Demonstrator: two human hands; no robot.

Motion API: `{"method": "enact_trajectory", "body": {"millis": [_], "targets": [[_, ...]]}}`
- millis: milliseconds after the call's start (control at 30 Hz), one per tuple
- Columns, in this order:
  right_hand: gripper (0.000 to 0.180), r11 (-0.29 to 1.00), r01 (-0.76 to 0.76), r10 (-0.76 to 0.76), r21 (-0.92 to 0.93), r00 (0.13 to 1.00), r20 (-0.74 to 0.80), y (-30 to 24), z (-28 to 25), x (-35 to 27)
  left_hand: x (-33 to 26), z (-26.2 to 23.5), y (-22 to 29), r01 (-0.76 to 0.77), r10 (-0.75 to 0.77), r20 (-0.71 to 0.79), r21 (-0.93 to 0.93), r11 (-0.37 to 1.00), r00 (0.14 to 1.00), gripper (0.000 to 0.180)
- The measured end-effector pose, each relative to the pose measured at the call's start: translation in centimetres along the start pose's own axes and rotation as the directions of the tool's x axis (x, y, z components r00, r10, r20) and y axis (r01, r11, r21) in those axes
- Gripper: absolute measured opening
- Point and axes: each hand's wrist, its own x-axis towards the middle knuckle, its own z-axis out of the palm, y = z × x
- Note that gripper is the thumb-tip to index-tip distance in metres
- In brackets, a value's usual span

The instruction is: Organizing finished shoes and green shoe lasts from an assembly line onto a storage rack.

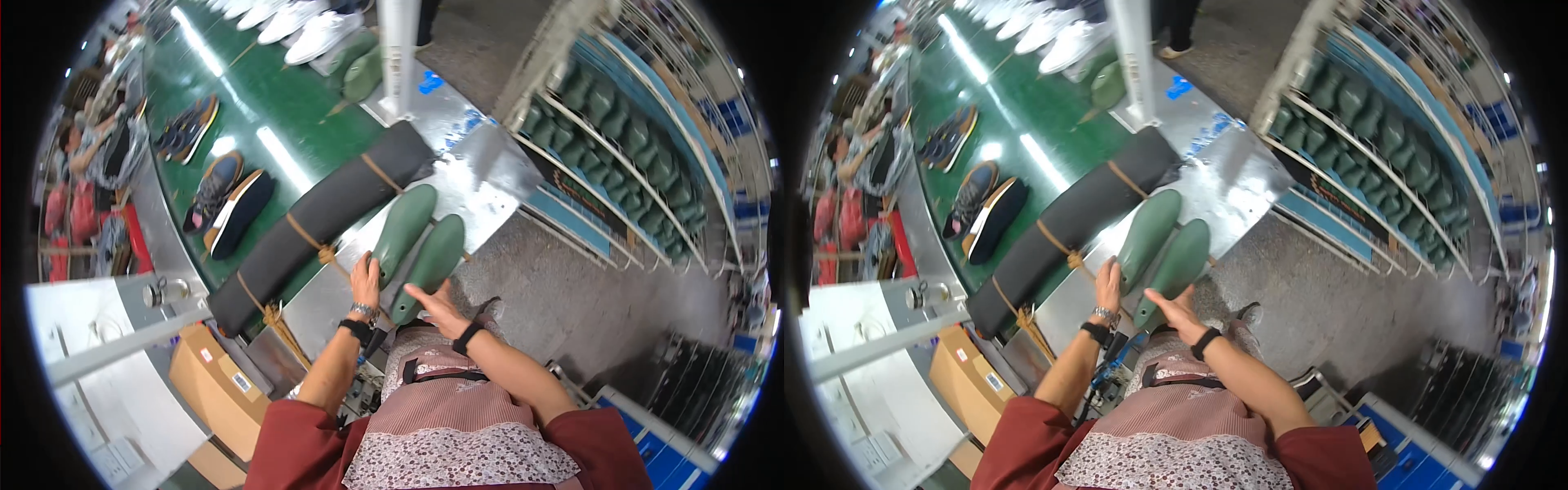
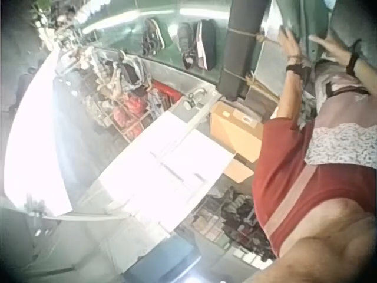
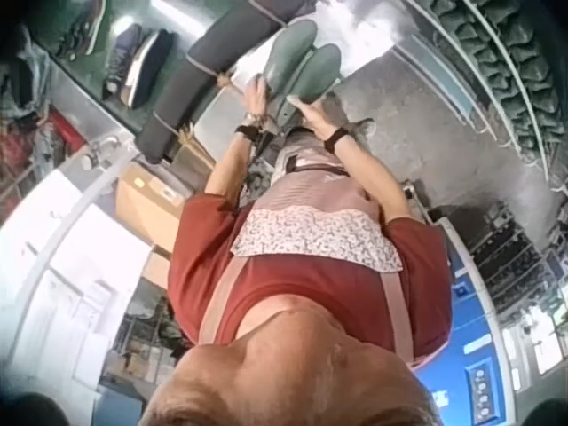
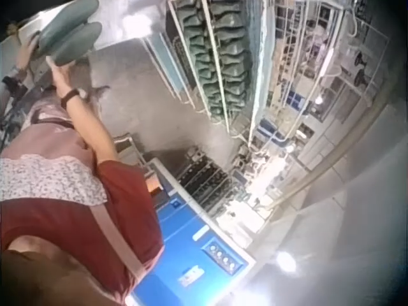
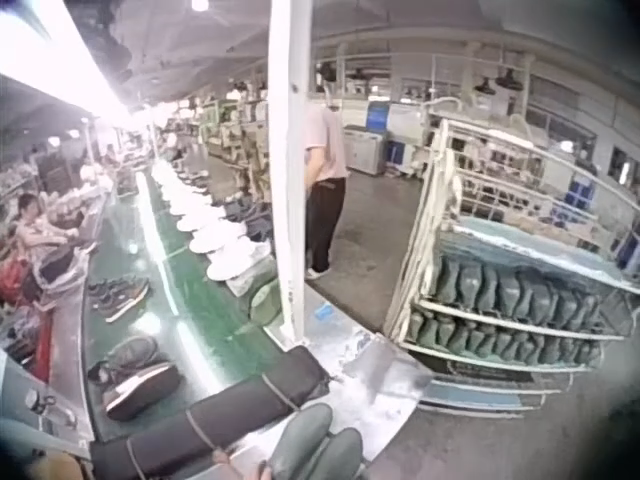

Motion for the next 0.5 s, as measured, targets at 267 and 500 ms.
{"method": "enact_trajectory", "body": {"millis": [267,500], "targets": [[0.110,0.935,0.328,-0.325,-0.134,0.945,0.038,3.7,-9.7,-1.2,-3.2,1.4,1.8,0.583,-0.221,0.640,-0.433,0.688,0.736,0.060],[0.085,0.904,0.228,-0.334,0.362,0.905,0.263,4.1,-31.4,-10.3,-7.9,21.6,20.1,0.637,-0.131,0.878,-0.224,0.738,0.461,0.062]]}}
